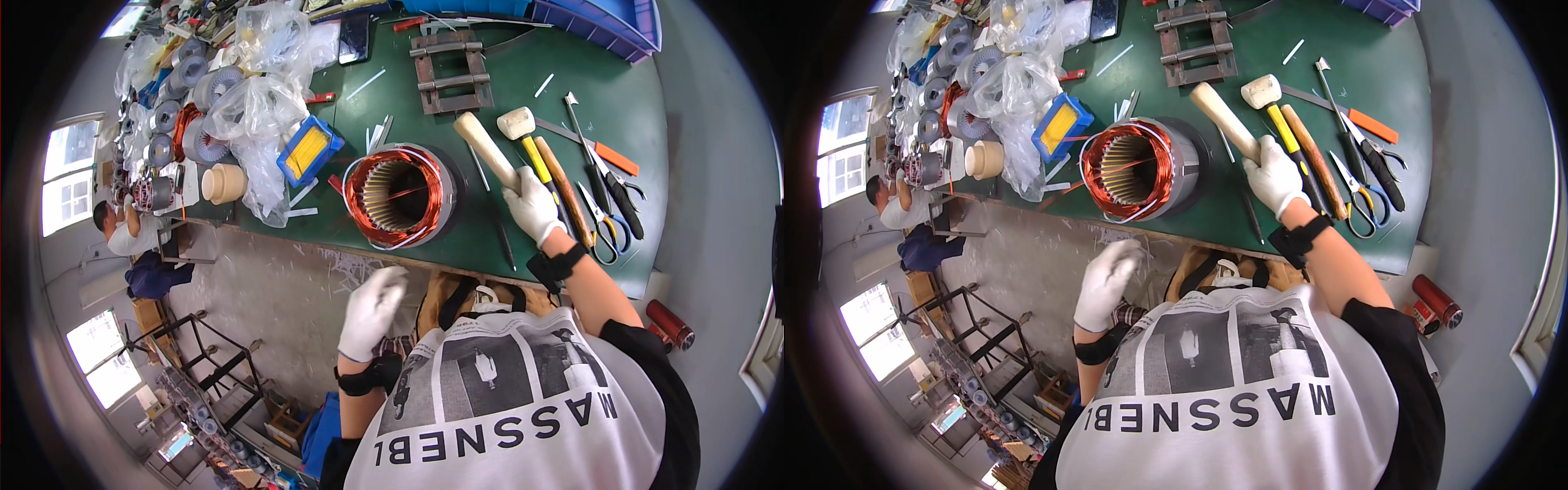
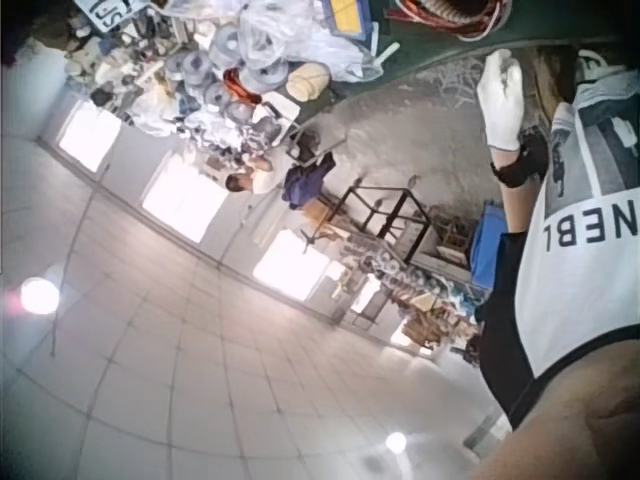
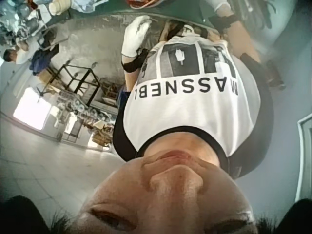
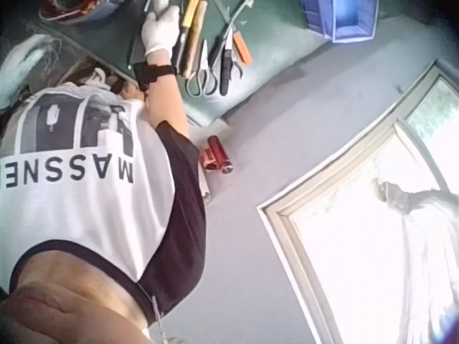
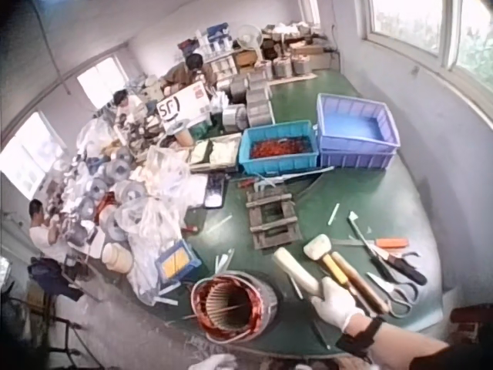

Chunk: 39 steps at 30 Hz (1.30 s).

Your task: Hammer components and insert insulation/parts into a large motor stator.

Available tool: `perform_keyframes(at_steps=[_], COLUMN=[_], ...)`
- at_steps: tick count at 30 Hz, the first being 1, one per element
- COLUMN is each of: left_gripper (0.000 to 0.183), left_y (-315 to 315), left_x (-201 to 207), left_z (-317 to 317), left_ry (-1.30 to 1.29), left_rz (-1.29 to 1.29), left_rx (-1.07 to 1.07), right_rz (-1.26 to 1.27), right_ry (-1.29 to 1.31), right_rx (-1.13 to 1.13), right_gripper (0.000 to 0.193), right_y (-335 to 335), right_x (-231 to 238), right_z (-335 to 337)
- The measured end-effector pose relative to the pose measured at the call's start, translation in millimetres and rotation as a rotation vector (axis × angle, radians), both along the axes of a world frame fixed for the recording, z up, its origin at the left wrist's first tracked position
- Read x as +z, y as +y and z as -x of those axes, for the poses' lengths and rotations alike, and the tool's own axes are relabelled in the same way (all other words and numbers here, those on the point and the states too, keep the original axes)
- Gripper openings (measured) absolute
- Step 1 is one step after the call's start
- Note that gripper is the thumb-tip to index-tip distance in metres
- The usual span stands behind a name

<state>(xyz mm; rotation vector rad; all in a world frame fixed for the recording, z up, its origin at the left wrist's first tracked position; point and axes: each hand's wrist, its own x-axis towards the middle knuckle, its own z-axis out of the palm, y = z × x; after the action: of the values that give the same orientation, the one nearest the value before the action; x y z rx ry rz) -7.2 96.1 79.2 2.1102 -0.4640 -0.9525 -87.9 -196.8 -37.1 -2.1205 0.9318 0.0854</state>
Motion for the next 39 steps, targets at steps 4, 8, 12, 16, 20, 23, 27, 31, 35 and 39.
perform_keyframes(at_steps=[4,8,12,16,20,23,27,31,35,39], left_gripper=[0.046,0.060,0.041,0.040,0.035,0.034,0.042,0.045,0.050,0.052], left_y=[-76,-137,-158,-161,-148,-156,-166,-182,-184,-186], left_x=[37,38,48,107,163,149,122,116,110,135], left_z=[-15,-36,-68,-117,-166,-172,-164,-161,-157,-141], left_ry=[0.153,0.211,0.223,-0.315,-0.084,-0.021,-0.017,0.041,-0.014,-0.021], left_rz=[0.191,0.702,0.784,0.972,1.238,1.256,1.146,1.139,1.161,1.045], left_rx=[-0.096,0.095,0.029,0.141,0.140,0.041,-0.223,-0.465,-0.529,-0.515], right_rz=[-0.535,-0.798,-0.686,0.183,0.440,0.305,-0.042,-0.295,-0.289,-0.368], right_ry=[-0.338,-0.441,-0.685,-0.119,0.106,0.235,0.076,-0.061,-0.046,-0.193], right_rx=[0.062,0.358,0.293,-0.334,-0.150,-0.118,-0.308,-0.279,-0.245,-0.392], right_gripper=[0.033,0.032,0.038,0.034,0.034,0.031,0.023,0.023,0.020,0.023], right_y=[-9,3,-3,-42,-30,-25,-27,-16,-20,-46], right_x=[52,115,93,11,-38,-32,-38,-11,9,53], right_z=[16,5,1,16,-4,-18,-9,7,18,2])
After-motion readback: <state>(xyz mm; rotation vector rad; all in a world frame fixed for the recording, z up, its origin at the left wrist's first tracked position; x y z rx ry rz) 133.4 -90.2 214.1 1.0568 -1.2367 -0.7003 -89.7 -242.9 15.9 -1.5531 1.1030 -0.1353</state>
